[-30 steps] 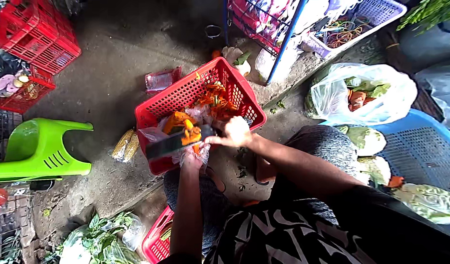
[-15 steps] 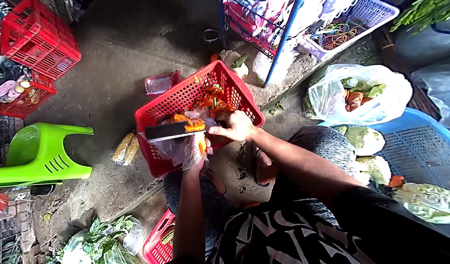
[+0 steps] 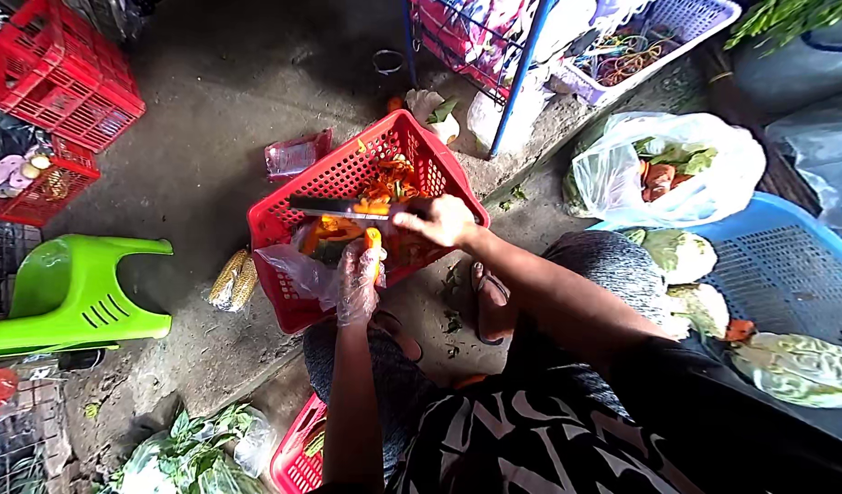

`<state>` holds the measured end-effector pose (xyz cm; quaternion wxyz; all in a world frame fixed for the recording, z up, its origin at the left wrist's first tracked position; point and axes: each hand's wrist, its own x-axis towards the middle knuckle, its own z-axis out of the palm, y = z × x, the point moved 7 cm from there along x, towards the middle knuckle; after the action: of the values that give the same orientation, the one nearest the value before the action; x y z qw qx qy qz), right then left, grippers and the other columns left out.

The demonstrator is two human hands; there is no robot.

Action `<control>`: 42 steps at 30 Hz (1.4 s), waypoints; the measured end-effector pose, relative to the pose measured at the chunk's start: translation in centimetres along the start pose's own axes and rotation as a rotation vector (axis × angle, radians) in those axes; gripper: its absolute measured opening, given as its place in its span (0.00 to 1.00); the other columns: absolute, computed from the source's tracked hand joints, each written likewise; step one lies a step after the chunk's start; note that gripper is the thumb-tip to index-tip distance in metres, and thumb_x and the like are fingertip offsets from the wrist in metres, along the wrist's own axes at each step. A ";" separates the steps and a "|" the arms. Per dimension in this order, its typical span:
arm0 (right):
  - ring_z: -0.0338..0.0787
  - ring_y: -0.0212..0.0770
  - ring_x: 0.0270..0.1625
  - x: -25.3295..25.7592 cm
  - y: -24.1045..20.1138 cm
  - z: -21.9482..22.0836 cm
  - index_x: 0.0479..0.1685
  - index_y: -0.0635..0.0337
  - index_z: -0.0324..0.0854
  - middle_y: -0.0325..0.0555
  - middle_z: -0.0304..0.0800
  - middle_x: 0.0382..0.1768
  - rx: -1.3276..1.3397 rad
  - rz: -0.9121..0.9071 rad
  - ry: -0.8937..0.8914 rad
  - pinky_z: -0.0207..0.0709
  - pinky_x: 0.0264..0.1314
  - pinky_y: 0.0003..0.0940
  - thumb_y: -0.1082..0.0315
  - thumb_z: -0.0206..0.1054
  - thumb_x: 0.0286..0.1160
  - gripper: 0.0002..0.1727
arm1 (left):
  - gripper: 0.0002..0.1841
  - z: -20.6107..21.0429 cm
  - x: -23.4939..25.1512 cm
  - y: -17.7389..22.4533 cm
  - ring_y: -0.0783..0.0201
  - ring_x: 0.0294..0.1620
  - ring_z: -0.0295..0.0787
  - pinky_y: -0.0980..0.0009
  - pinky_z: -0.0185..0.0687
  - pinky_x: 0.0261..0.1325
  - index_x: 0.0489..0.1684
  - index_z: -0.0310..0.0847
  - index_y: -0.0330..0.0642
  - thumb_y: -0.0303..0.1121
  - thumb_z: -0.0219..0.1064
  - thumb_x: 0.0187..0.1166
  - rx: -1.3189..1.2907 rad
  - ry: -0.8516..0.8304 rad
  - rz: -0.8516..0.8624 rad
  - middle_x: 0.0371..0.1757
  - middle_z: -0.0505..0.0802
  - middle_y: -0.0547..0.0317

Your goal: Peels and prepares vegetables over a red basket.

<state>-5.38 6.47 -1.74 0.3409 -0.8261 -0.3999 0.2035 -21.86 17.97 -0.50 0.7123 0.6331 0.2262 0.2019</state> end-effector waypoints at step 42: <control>0.84 0.28 0.36 -23.5 -7.4 -17.0 0.42 0.73 0.87 0.44 0.87 0.31 0.856 -0.253 0.425 0.79 0.42 0.28 0.66 0.56 0.89 0.18 | 0.29 38.8 -12.4 -9.1 0.61 0.57 0.88 0.63 0.84 0.58 0.81 0.70 0.41 0.33 0.70 0.79 0.725 -1.446 -0.337 0.64 0.90 0.49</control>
<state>-13.00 -15.81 16.78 0.7459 -0.5801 -0.2989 0.1334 -9.58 -21.63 -4.98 0.4541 0.7549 -0.1451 -0.4505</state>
